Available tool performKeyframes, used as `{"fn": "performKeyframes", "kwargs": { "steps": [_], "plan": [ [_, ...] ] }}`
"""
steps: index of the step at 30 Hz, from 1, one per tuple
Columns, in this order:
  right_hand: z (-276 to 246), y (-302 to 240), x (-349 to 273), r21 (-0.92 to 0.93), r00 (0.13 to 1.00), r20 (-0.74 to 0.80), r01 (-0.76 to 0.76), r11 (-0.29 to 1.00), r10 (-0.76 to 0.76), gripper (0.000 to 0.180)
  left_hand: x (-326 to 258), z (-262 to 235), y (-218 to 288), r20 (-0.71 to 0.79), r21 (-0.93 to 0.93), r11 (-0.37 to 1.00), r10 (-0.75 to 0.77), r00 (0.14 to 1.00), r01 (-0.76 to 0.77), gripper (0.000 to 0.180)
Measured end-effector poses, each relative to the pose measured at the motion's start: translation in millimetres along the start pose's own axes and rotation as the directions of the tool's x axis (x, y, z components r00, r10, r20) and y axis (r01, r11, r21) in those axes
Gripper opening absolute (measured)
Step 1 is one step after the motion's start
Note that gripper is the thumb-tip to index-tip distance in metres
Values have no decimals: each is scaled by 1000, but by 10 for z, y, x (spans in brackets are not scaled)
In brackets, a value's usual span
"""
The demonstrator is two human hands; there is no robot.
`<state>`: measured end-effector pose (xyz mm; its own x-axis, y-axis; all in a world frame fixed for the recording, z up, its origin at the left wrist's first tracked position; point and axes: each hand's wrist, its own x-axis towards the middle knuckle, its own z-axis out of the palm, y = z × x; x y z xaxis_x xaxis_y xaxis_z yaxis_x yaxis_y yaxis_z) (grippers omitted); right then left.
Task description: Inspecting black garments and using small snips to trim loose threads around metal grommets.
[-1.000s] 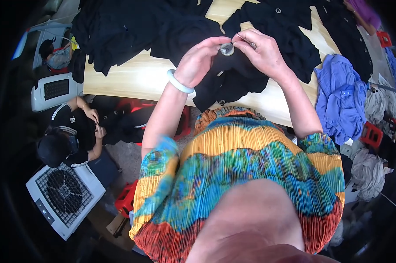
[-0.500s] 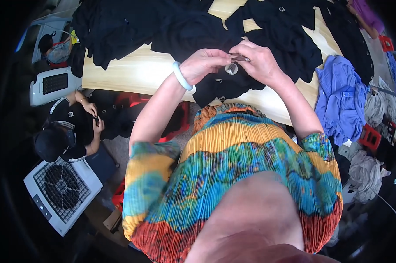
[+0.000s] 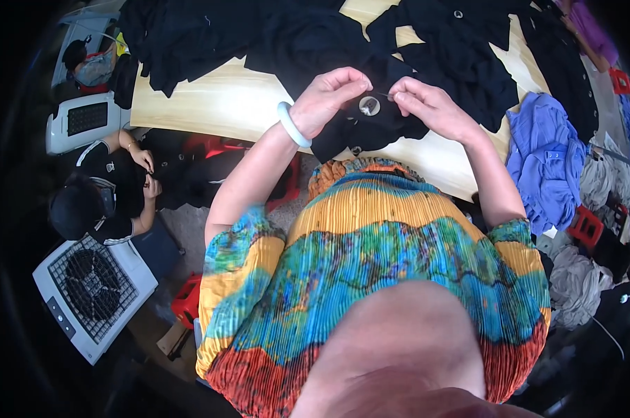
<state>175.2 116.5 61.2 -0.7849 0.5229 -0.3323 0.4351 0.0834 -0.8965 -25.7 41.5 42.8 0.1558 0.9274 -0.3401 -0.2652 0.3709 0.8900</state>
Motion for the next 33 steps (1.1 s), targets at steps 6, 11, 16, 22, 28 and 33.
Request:
{"fn": "performKeyframes", "kwargs": {
  "steps": [6,11,16,22,28,33],
  "plan": [
    [-37,23,31,-27,999,53,16,1000,-14,25,-42,25,26,28,38,999,30,999,-31,11],
    [-52,-43,39,-48,996,67,61,997,-57,25,-52,36,29,65,74,997,29,997,-34,12],
    [-82,-56,69,-24,977,206,66,998,-59,25,-20,9,16,156,90,996,-4,988,-11,12],
    [-116,60,164,55,956,287,41,998,-55,26,60,-26,-16,230,42,994,-112,967,106,11],
    [-93,102,153,135,958,280,24,991,-62,21,119,-49,-18,258,-161,954,-207,944,253,8],
    [-28,115,123,186,956,284,20,982,-74,17,171,-109,-54,311,-197,945,-193,931,262,9]
  ]
}}
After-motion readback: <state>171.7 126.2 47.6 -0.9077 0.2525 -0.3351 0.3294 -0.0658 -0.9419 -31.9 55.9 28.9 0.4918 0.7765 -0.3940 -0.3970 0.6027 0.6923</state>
